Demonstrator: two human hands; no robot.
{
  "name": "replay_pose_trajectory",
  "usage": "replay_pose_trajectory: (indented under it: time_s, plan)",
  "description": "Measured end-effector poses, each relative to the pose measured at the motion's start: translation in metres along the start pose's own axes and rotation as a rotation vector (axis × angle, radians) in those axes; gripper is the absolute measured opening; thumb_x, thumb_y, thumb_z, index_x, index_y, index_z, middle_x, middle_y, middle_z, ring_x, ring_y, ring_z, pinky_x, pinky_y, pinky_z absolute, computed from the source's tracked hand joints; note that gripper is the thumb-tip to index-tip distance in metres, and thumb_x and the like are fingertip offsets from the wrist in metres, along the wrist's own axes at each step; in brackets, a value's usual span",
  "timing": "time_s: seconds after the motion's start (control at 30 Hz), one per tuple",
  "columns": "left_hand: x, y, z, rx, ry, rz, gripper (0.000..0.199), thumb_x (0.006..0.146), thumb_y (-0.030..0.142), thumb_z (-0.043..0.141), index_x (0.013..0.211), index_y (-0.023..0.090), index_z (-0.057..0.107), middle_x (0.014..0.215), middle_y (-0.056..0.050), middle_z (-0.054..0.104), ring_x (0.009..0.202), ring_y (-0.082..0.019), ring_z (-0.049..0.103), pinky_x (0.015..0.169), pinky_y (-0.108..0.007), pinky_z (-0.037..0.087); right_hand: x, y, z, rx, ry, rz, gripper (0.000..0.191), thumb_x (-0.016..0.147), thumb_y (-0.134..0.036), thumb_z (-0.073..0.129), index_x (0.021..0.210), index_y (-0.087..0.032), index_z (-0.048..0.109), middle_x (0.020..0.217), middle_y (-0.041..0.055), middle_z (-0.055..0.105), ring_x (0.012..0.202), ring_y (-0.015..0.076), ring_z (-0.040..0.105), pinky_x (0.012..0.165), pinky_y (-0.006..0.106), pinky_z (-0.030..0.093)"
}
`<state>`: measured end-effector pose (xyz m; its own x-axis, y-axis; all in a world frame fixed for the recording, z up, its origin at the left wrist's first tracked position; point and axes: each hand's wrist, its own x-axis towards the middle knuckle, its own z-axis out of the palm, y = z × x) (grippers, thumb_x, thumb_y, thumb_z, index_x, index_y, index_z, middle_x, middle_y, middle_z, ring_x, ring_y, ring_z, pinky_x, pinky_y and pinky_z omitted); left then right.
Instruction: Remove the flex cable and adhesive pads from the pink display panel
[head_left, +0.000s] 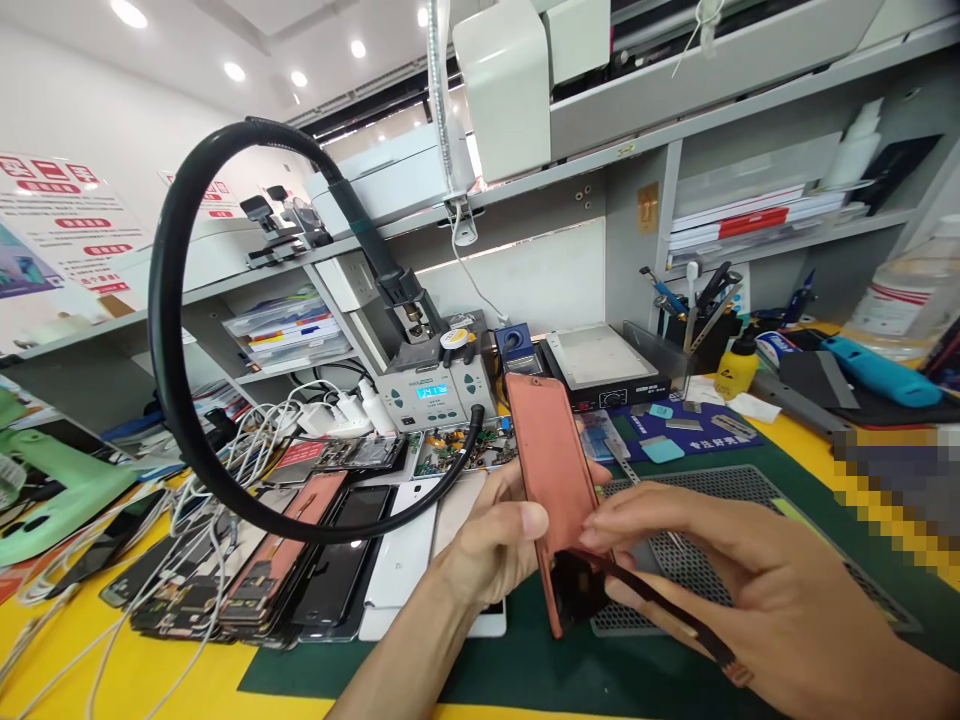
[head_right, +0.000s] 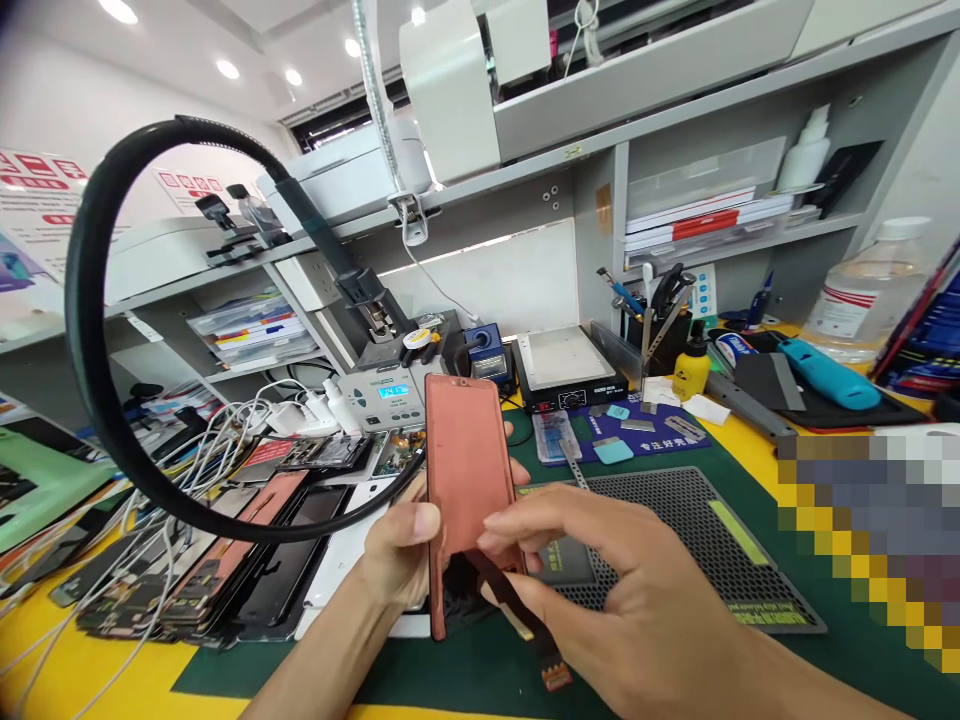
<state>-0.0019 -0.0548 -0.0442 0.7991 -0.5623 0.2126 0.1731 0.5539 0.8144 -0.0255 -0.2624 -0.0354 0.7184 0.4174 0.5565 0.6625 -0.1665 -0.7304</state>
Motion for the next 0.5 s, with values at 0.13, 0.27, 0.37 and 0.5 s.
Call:
replay_pose_trajectory:
  time_s: [0.13,0.27,0.37,0.5]
  plan:
    - [0.004,-0.004,0.003,-0.014,0.018,-0.027,0.046,0.079,0.031,0.075,0.119,0.009,0.07,0.108,-0.017,0.074,0.106,-0.035,0.071,0.097,-0.047,0.054,0.008,-0.004,0.0,-0.062,-0.031,-0.066,0.016,0.093,-0.017,0.068,0.106,-0.025,0.071,0.097,0.0022,0.072,0.084,0.0143,0.07,0.074,0.022,0.059]
    - [0.006,-0.007,0.006,-0.034,0.032,-0.032,0.045,0.082,0.03,0.072,0.123,0.009,0.068,0.121,-0.019,0.07,0.119,-0.037,0.064,0.105,-0.049,0.049,0.014,-0.007,-0.001,-0.064,-0.005,-0.158,0.014,0.096,-0.012,0.061,0.098,-0.02,0.072,0.091,0.0036,0.069,0.083,0.0141,0.066,0.078,0.025,0.054]
    - [0.006,-0.007,0.008,-0.069,0.002,-0.041,0.051,0.079,0.027,0.075,0.128,0.013,0.065,0.129,-0.019,0.066,0.124,-0.038,0.061,0.106,-0.051,0.048,0.014,-0.006,-0.002,-0.033,0.017,-0.136,0.014,0.095,-0.01,0.061,0.096,-0.019,0.072,0.09,0.0035,0.069,0.083,0.0139,0.066,0.076,0.025,0.053]
    - [0.003,-0.007,0.008,-0.039,-0.032,-0.08,0.064,0.077,0.02,0.078,0.138,0.02,0.057,0.133,-0.016,0.064,0.128,-0.036,0.059,0.108,-0.051,0.045,0.012,-0.003,-0.002,-0.061,0.061,-0.153,0.016,0.094,-0.008,0.06,0.097,-0.018,0.072,0.091,0.005,0.07,0.08,0.0135,0.067,0.071,0.023,0.053]
